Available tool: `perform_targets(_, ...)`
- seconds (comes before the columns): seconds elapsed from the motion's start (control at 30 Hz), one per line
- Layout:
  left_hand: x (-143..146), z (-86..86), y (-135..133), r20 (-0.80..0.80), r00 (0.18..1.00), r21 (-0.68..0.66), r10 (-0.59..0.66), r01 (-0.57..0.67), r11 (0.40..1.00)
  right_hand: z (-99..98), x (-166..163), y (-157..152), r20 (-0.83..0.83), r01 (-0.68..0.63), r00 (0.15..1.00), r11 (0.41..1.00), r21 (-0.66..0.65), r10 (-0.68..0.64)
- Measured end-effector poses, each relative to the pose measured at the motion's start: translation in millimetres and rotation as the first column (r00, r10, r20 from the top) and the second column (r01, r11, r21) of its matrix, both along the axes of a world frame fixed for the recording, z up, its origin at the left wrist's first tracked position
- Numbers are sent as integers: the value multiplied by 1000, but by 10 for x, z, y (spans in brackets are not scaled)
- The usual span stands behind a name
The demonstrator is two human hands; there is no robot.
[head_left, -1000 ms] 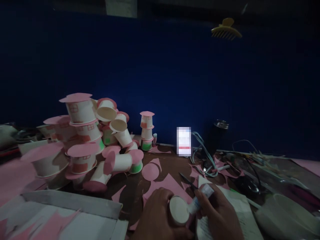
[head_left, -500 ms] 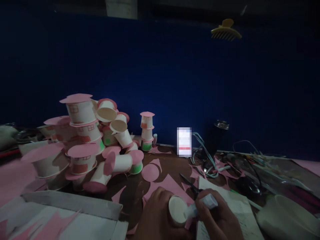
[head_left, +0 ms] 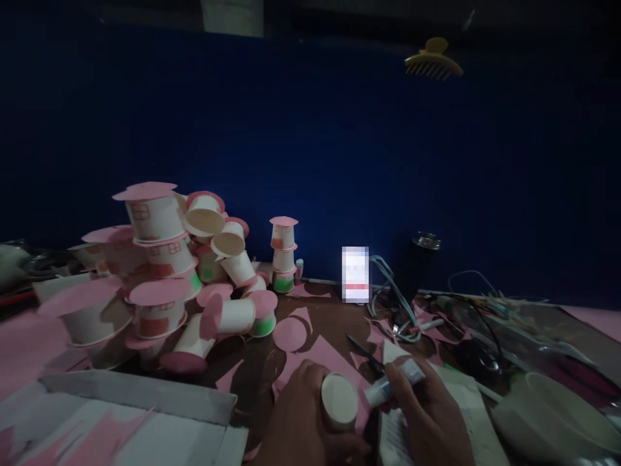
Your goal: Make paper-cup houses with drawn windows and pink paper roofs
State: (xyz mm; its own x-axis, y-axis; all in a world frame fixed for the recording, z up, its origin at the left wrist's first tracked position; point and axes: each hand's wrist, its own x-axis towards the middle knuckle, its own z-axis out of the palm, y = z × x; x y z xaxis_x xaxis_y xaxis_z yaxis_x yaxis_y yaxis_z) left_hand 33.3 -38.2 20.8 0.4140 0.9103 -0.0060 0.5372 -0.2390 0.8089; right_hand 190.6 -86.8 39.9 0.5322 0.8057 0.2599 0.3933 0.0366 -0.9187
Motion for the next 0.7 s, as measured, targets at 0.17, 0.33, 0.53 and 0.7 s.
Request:
perform_targets(0.17, 53, -91, -13, -56, 995, 68, 88, -84, 994, 5, -57, -43, -105, -103, 989, 993, 63, 109)
perform_targets(0.33, 62, -78, -26, -6, 999, 90, 49, -49, 995, -33, -61, -42, -47, -110, 993, 994, 30, 111)
perform_targets(0.53, 18, -55, -19, 129, 991, 152, -45, 25, 988, -28, -84, -34, -118, -131, 984, 991, 24, 133)
perform_targets(0.7, 36, -152, -12, 122, 992, 156, -10, -9, 988, -55, -79, -39, -147, -167, 975, 986, -1, 165)
